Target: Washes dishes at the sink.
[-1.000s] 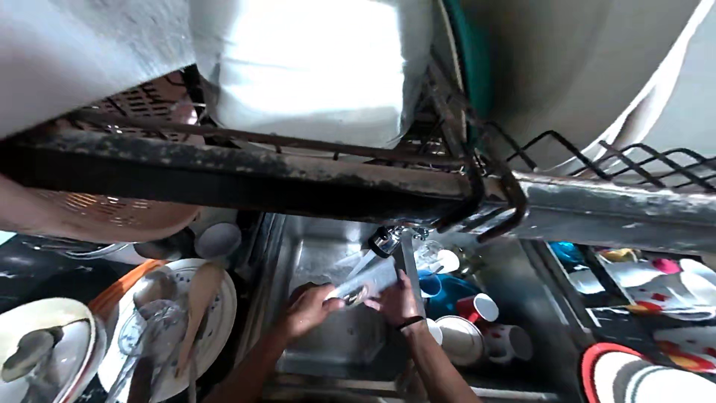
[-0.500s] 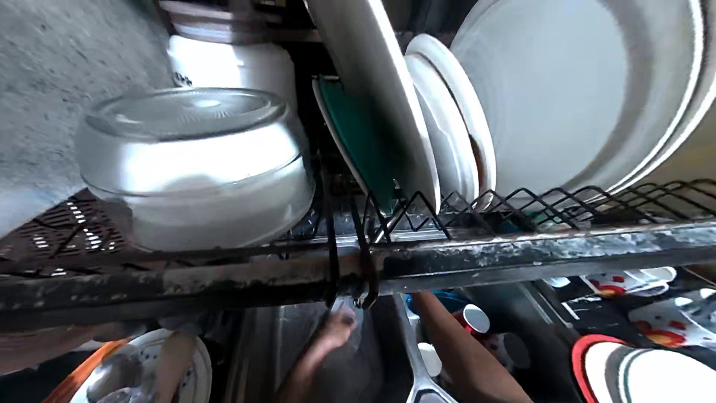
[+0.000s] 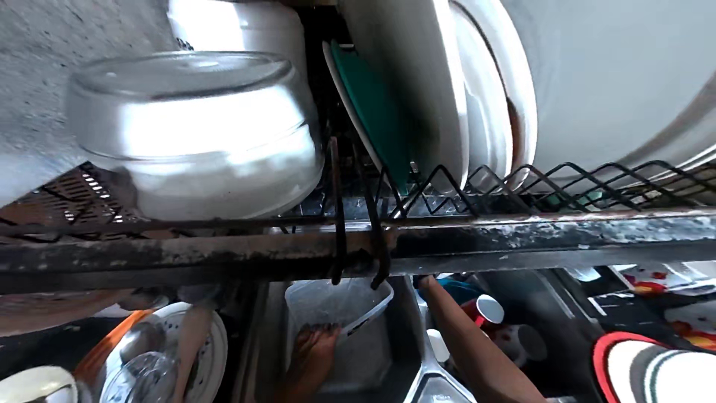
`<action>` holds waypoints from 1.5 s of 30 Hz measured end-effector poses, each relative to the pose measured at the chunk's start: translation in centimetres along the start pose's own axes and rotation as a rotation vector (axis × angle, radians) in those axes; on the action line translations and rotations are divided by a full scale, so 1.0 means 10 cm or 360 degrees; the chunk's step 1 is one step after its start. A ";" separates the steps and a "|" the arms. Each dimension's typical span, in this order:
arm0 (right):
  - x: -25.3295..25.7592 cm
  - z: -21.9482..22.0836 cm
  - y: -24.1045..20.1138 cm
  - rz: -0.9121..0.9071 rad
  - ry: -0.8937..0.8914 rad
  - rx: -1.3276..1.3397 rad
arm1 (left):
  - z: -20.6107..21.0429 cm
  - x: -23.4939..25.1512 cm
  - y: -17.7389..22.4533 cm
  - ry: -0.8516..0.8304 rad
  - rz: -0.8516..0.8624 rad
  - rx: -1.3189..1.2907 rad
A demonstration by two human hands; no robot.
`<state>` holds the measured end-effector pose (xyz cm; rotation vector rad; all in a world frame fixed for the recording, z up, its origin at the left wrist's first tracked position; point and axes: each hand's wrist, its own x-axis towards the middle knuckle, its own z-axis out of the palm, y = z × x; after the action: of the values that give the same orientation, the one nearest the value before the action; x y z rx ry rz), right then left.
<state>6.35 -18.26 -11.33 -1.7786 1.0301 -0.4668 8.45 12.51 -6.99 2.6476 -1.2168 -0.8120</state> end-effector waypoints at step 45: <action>-1.66 0.59 0.35 0.0326 -0.0437 0.0985 | 0.31 1.30 0.05 0.0344 0.0601 -0.0421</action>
<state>-0.37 -1.97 -14.78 -1.1344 0.7555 -0.3506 13.46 3.02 -14.93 2.1402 -1.3802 -0.5607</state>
